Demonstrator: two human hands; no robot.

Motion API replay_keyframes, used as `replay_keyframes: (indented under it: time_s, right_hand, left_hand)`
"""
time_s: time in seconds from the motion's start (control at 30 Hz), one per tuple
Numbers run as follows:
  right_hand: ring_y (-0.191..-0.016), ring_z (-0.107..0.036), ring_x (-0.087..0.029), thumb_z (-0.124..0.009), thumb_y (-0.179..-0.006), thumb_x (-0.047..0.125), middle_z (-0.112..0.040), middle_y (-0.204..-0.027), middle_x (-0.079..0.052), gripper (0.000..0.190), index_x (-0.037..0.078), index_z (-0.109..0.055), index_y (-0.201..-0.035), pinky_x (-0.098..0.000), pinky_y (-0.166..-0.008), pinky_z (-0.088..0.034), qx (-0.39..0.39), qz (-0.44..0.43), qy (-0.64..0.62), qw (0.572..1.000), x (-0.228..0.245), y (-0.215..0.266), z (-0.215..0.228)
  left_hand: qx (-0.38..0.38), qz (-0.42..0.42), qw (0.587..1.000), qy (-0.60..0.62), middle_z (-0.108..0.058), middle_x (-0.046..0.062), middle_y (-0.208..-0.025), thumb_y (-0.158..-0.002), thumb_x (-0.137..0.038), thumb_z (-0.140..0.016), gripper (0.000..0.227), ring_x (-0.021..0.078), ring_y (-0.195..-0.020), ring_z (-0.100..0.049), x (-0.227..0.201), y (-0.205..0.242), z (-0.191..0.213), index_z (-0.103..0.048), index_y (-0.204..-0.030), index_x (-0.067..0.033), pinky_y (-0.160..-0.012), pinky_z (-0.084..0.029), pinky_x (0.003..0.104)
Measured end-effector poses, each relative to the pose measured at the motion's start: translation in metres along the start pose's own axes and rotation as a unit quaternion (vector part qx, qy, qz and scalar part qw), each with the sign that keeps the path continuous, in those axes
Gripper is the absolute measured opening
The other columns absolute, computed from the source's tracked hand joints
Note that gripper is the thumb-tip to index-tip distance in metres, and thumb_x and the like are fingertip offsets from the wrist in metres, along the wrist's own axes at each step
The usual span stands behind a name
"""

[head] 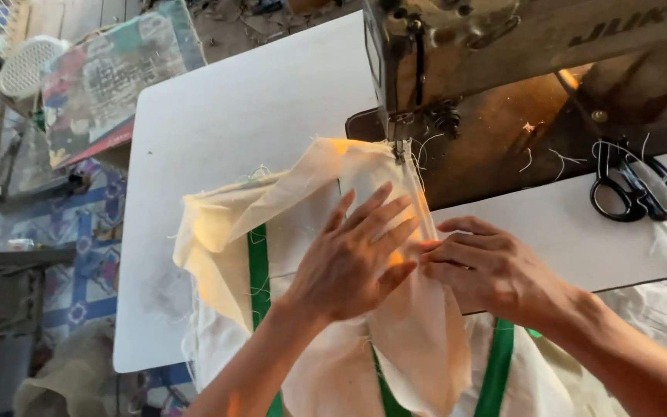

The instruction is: Sewing and assembling a white fabric tote bag with green handles using an industrial sewing machine.

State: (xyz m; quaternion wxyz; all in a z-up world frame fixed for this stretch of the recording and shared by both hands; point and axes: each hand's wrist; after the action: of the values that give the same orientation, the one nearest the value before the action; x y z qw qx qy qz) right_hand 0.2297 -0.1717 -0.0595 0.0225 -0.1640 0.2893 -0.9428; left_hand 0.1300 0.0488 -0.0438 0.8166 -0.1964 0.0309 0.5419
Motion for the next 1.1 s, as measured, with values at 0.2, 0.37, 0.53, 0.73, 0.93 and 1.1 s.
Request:
replay_keyframes:
  time_s: [0.2,0.37,0.53,0.73,0.93,1.1]
  right_hand:
    - [-0.088,-0.064,-0.019,-0.038,-0.106,0.008,-0.067,-0.102,-0.005,0.03,0.007,-0.067,-0.1,-0.0459,-0.103,-0.048,0.031,-0.01,-0.007,0.999,-0.001,-0.01,-0.005]
    - [-0.094,-0.067,-0.022,-0.038,-0.105,0.007,-0.068,-0.111,-0.011,0.028,0.002,-0.066,-0.102,-0.0488,-0.103,-0.047,0.038,0.018,0.0,0.999,-0.014,-0.012,-0.001]
    - [-0.083,-0.064,-0.019,-0.042,-0.104,0.004,-0.066,-0.098,-0.007,0.025,0.003,-0.067,-0.098,-0.0484,-0.1,-0.05,0.032,0.026,0.01,0.999,-0.042,-0.035,0.002]
    - [-0.079,-0.065,-0.02,-0.06,-0.099,0.001,-0.071,-0.095,-0.004,0.012,0.006,-0.069,-0.094,-0.0453,-0.1,-0.05,0.018,0.04,0.051,0.998,-0.084,-0.043,-0.007]
    - [-0.07,-0.053,-0.024,-0.059,-0.098,-0.008,-0.065,-0.087,-0.004,0.019,0.005,-0.064,-0.086,-0.0404,-0.086,-0.05,-0.014,0.031,0.016,0.999,-0.09,-0.049,-0.011]
    - [-0.073,-0.057,-0.027,-0.054,-0.106,0.016,-0.06,-0.077,-0.004,0.033,0.007,-0.066,-0.077,-0.0483,-0.086,-0.052,-0.071,0.063,0.102,0.99,-0.097,-0.037,-0.023]
  left_hand:
    - [-0.033,-0.006,0.999,0.026,-0.059,0.006,-0.149,-0.101,-0.039,-0.056,0.037,0.0354,-0.148,-0.043,0.03,0.008,-0.036,-0.068,-0.13,-0.0196,-0.118,-0.027,0.067]
    - [-0.04,0.016,0.997,0.061,-0.062,0.008,-0.145,-0.099,-0.033,-0.059,0.033,0.0389,-0.148,-0.042,0.024,0.003,-0.028,-0.072,-0.124,-0.0164,-0.119,-0.02,0.074]
    - [-0.04,0.015,0.996,0.074,-0.06,0.008,-0.147,-0.098,-0.033,-0.059,0.034,0.0388,-0.149,-0.041,0.049,-0.014,-0.032,-0.069,-0.127,-0.0174,-0.118,-0.015,0.076]
    - [-0.038,0.01,0.998,0.055,-0.053,0.009,-0.147,-0.099,-0.034,-0.062,0.036,0.0414,-0.15,-0.035,0.086,-0.034,-0.044,-0.068,-0.131,-0.0188,-0.118,-0.015,0.079]
    - [-0.069,-0.018,0.997,-0.009,-0.058,0.007,-0.139,-0.1,-0.035,-0.063,0.028,0.0407,-0.144,-0.043,0.079,-0.038,-0.041,-0.074,-0.123,-0.0228,-0.116,-0.02,0.081]
    - [-0.138,0.042,0.989,-0.028,-0.072,0.002,-0.122,-0.093,-0.023,-0.065,0.03,0.0225,-0.13,-0.062,0.052,-0.024,-0.058,-0.076,-0.119,-0.0135,-0.123,-0.029,0.054]
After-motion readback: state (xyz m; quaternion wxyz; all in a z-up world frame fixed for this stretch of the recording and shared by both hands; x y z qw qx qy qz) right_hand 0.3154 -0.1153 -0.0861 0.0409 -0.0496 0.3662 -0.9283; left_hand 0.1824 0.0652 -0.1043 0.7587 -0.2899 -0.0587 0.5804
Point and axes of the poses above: each hand's wrist, its own y-axis away from the middle knuckle, its own z-axis out of the back of the hand, x = y × z
